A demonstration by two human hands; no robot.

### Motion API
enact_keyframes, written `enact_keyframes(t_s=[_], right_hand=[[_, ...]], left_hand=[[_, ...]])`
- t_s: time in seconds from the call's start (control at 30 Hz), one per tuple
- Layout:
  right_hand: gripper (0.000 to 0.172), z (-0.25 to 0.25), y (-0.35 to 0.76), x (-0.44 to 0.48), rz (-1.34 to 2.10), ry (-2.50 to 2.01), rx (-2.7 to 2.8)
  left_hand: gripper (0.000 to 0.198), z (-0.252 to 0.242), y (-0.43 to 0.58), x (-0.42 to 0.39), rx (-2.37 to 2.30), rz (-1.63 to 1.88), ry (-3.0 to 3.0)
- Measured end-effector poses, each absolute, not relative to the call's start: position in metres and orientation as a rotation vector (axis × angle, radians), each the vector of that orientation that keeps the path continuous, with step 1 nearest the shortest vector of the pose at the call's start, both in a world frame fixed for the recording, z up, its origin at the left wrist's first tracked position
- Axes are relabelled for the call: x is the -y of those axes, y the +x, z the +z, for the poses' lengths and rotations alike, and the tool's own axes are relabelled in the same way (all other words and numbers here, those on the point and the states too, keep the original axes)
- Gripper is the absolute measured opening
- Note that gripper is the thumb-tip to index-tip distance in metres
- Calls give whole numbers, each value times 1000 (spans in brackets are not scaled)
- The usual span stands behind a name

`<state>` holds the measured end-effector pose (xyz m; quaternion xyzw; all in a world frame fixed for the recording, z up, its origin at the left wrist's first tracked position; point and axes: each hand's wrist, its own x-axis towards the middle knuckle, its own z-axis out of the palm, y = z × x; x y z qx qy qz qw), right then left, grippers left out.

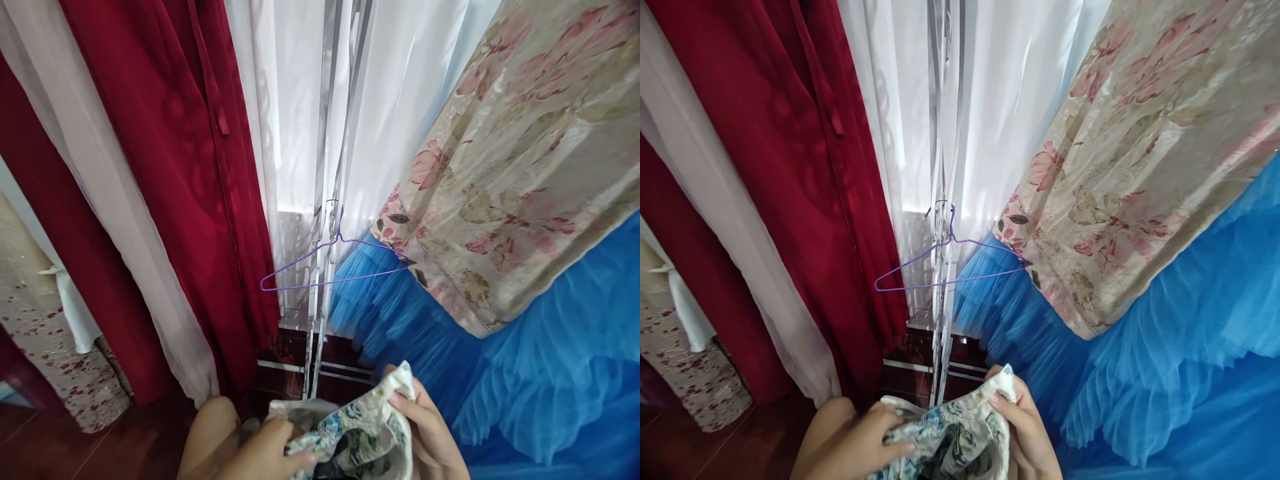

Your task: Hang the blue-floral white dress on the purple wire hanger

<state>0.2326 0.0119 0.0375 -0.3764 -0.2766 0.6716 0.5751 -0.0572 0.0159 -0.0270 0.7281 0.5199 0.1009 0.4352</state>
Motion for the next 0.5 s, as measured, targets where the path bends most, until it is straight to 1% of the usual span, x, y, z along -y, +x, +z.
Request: enact_keyframes(t_s=[0.1,0.2,0.27,0.4,0.43,0.5], right_hand=[[33,45,240,-13,1467,-894,700],[32,54,243,-28,1413,-990,901],[31,62,242,-46,1354,-1041,1128],[30,86,245,-91,1135,-1067,1468],[34,93,247,-101,1072,-1079,1498],[54,106,255,-121,893,-1156,1517]], left_hand=[[38,-17,-90,-52,-1493,279,2026],[25,6,-129,-103,-1508,456,2256],[20,27,-150,-137,-1555,611,2371],[22,76,-166,-191,-1617,767,2485],[24,88,-165,-201,-1623,790,2498],[27,107,-160,-217,-1634,829,2505]])
